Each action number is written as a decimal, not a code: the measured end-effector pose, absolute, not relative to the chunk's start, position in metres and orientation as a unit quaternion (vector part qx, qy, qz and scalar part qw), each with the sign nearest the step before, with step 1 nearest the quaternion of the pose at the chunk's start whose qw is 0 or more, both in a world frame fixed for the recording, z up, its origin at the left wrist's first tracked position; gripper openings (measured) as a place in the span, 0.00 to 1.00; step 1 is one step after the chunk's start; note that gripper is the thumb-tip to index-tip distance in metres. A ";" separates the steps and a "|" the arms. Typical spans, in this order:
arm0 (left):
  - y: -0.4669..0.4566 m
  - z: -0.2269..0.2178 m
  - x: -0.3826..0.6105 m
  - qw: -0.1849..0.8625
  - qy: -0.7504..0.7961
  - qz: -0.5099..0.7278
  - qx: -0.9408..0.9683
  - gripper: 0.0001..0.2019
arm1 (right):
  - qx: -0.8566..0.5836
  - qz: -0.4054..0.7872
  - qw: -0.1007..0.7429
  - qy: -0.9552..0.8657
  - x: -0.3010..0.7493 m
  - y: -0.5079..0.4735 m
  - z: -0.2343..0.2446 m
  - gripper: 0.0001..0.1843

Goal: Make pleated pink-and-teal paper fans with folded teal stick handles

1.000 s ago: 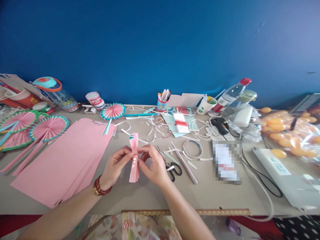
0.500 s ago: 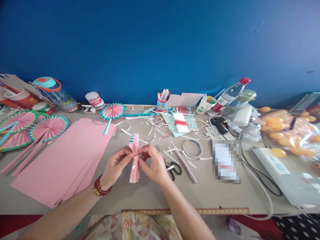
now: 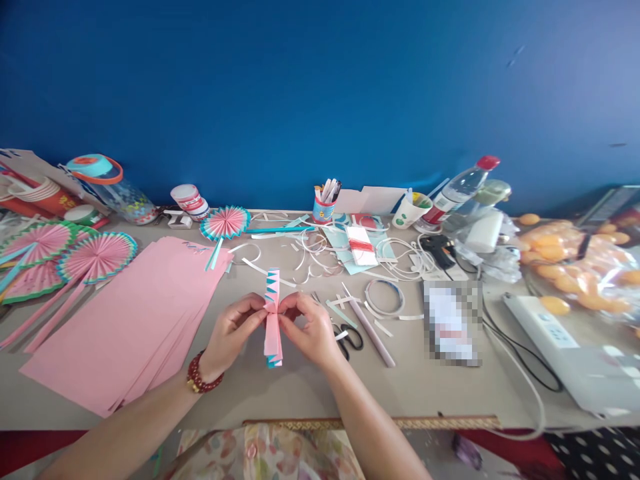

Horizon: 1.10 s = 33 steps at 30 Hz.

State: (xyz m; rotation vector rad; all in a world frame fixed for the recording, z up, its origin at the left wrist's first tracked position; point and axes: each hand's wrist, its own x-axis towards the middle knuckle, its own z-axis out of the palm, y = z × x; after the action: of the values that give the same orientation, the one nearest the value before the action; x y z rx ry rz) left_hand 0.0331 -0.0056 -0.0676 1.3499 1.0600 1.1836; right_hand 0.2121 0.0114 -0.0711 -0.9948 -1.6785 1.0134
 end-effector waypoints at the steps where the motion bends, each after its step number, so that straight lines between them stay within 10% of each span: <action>1: -0.006 -0.068 0.033 0.503 0.438 0.493 0.560 0.07 | -0.404 0.412 0.456 -0.678 0.212 0.011 -0.072 0.02; 33: -0.007 -0.062 0.023 0.266 0.348 0.505 0.744 0.12 | -0.362 0.465 0.477 -0.653 0.215 0.011 -0.077 0.04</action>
State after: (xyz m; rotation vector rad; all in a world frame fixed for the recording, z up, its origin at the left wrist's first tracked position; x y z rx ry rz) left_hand 0.0234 -0.0071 -0.0621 2.0088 0.9407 1.3628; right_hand 0.2155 0.0110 -0.0767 -0.8832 -1.5940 1.1347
